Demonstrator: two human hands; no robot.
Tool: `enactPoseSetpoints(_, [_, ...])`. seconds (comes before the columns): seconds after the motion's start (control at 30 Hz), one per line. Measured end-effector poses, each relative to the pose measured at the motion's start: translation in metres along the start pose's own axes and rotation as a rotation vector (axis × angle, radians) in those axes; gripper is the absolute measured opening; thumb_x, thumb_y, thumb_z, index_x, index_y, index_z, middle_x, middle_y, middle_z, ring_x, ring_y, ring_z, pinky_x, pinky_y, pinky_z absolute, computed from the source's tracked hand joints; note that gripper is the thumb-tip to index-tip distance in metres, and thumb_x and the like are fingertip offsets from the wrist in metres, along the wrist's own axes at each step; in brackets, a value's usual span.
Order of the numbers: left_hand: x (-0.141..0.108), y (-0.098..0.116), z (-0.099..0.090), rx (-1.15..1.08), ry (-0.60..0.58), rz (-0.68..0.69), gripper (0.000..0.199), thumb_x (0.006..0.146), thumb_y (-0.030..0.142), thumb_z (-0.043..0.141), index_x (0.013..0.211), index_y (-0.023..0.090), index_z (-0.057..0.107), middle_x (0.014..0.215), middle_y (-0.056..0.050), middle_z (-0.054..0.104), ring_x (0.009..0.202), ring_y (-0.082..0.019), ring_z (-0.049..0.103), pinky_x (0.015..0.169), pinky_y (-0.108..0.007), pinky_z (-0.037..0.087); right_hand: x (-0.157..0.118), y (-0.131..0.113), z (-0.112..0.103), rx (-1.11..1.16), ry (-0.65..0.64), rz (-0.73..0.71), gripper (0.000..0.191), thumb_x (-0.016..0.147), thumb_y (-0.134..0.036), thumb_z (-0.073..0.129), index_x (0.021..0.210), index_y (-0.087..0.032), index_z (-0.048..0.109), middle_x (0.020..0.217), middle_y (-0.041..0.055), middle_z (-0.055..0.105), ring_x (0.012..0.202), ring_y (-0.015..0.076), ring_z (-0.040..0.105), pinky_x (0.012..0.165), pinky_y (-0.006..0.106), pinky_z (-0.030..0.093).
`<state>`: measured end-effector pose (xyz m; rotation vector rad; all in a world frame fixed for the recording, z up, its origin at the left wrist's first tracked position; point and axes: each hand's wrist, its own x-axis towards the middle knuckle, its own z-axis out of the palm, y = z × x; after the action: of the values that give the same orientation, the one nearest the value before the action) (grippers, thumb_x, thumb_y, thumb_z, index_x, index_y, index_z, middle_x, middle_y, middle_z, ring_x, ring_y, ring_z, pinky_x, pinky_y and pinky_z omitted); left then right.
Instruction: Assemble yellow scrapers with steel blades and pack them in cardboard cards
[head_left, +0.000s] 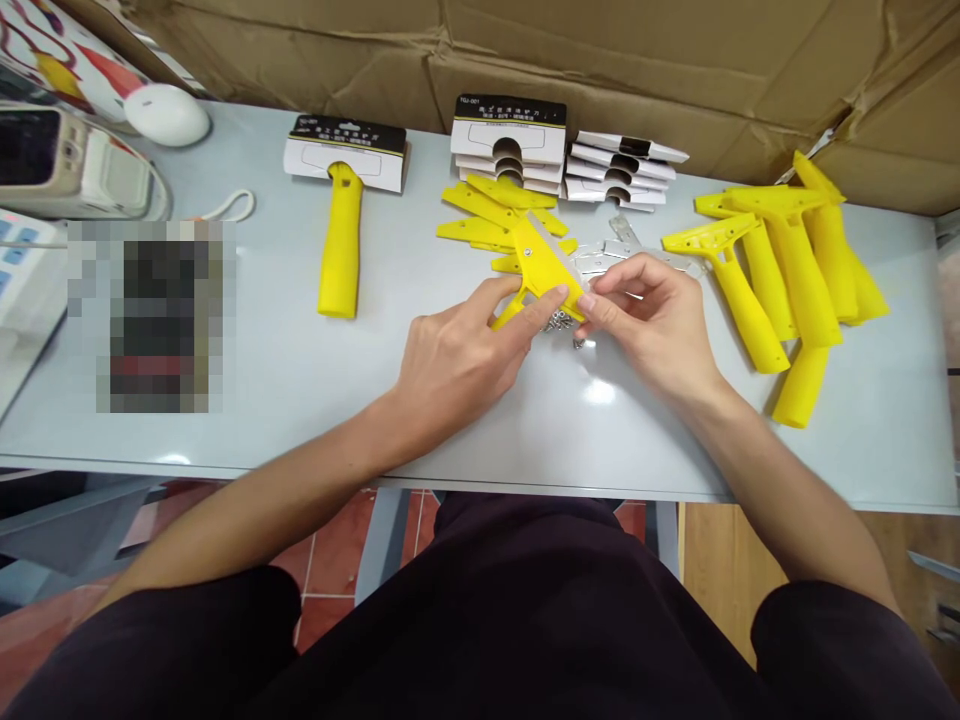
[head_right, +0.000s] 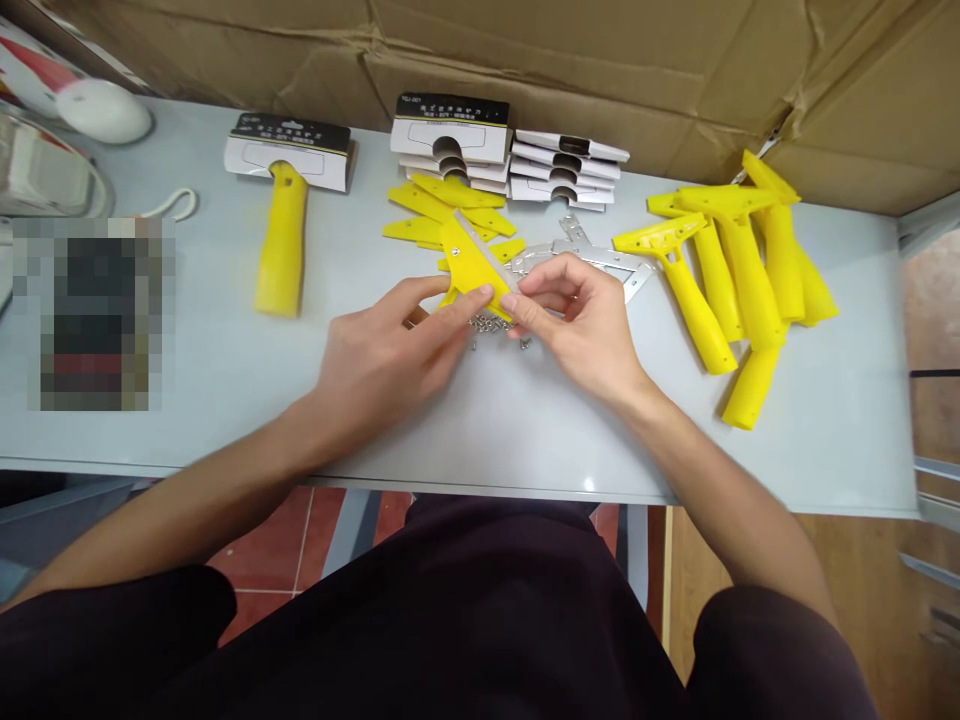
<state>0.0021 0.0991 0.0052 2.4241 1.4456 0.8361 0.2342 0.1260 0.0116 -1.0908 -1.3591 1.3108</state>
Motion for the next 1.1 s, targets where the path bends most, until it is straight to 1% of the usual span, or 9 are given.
enactPoseSetpoints(0.1, [-0.001,0.0,0.0,-0.028,-0.019,-0.025,0.055,0.095,0.013,0.072,0.143,0.04,0.078,0.135,-0.011,0.077,0.081,-0.022,0.076,0.059,-0.029,0.054,0.0,0.0,0.001,0.003,0.003,0.003,0.05,0.08,-0.067,0.097,0.089,-0.03,0.065,0.086,-0.002,0.071,0.076,0.02,0.075,0.072,0.043,0.073])
enactPoseSetpoints(0.23, [-0.003,0.0,0.0,0.059,-0.051,0.023,0.058,0.098,0.014,0.069,0.151,0.038,0.074,0.138,-0.013,0.076,0.077,-0.021,0.076,0.057,-0.03,0.055,-0.001,0.0,0.004,0.006,0.011,-0.018,0.05,0.079,-0.067,0.097,0.088,-0.03,0.065,0.084,-0.0022,0.07,0.074,0.0201,0.075,0.071,0.043,0.073])
enactPoseSetpoints(0.37, [-0.001,0.0,-0.004,-0.009,-0.04,0.016,0.053,0.104,0.014,0.062,0.152,0.034,0.074,0.139,-0.012,0.078,0.093,-0.023,0.081,0.071,-0.032,0.065,-0.002,-0.005,0.003,0.021,-0.019,-0.061,0.046,0.086,-0.067,0.092,0.092,-0.029,0.066,0.087,-0.0011,0.072,0.076,0.0208,0.077,0.069,0.042,0.071])
enactPoseSetpoints(0.47, [0.004,-0.002,-0.009,-0.272,0.008,-0.005,0.044,0.11,0.023,0.062,0.153,0.03,0.07,0.138,-0.01,0.08,0.106,-0.024,0.082,0.084,-0.035,0.07,-0.003,-0.016,-0.008,-0.096,-0.057,-0.127,0.039,0.101,-0.068,0.075,0.099,-0.029,0.07,0.094,0.0023,0.076,0.077,0.021,0.077,0.07,0.041,0.067])
enactPoseSetpoints(0.53, [0.009,-0.003,-0.014,-0.574,0.009,-0.087,0.044,0.111,0.035,0.067,0.155,0.029,0.065,0.14,-0.01,0.08,0.091,-0.022,0.083,0.075,-0.037,0.071,-0.004,-0.023,-0.018,-0.315,-0.095,-0.206,0.03,0.105,-0.057,0.075,0.099,-0.027,0.073,0.096,0.0039,0.078,0.077,0.0207,0.075,0.072,0.039,0.064])
enactPoseSetpoints(0.6, [0.013,-0.004,-0.019,-0.852,-0.039,-0.214,0.05,0.109,0.045,0.073,0.156,0.03,0.062,0.136,-0.011,0.081,0.073,-0.019,0.08,0.063,-0.038,0.07,-0.004,-0.026,-0.028,-0.602,-0.218,-0.272,0.016,0.104,-0.04,0.076,0.097,-0.025,0.076,0.092,0.0038,0.078,0.078,0.0211,0.073,0.074,0.039,0.06])
enactPoseSetpoints(0.7, [0.018,-0.005,-0.021,-1.085,-0.126,-0.371,0.056,0.106,0.05,0.077,0.155,0.028,0.058,0.13,-0.013,0.083,0.072,-0.022,0.082,0.063,-0.041,0.07,-0.003,-0.023,-0.037,-0.903,-0.379,-0.317,0.013,0.103,-0.021,0.067,0.099,-0.022,0.079,0.094,0.0059,0.079,0.084,0.0236,0.072,0.079,0.039,0.055])
enactPoseSetpoints(0.83, [0.021,-0.006,-0.015,-1.194,-0.173,-0.45,0.06,0.106,0.049,0.078,0.155,0.023,0.055,0.13,-0.016,0.083,0.079,-0.025,0.084,0.07,-0.043,0.071,-0.003,-0.017,-0.039,-1.02,-0.43,-0.328,0.022,0.104,-0.014,0.059,0.102,-0.018,0.081,0.097,0.009,0.079,0.091,0.026,0.072,0.082,0.039,0.053])
enactPoseSetpoints(1.1, [0.02,-0.007,-0.007,-1.195,-0.144,-0.452,0.058,0.103,0.049,0.082,0.15,0.025,0.058,0.131,-0.017,0.082,0.076,-0.025,0.084,0.064,-0.04,0.071,-0.002,-0.013,-0.04,-1.067,-0.443,-0.369,0.024,0.106,-0.015,0.061,0.106,-0.017,0.085,0.098,0.0106,0.079,0.094,0.0283,0.07,0.082,0.04,0.053])
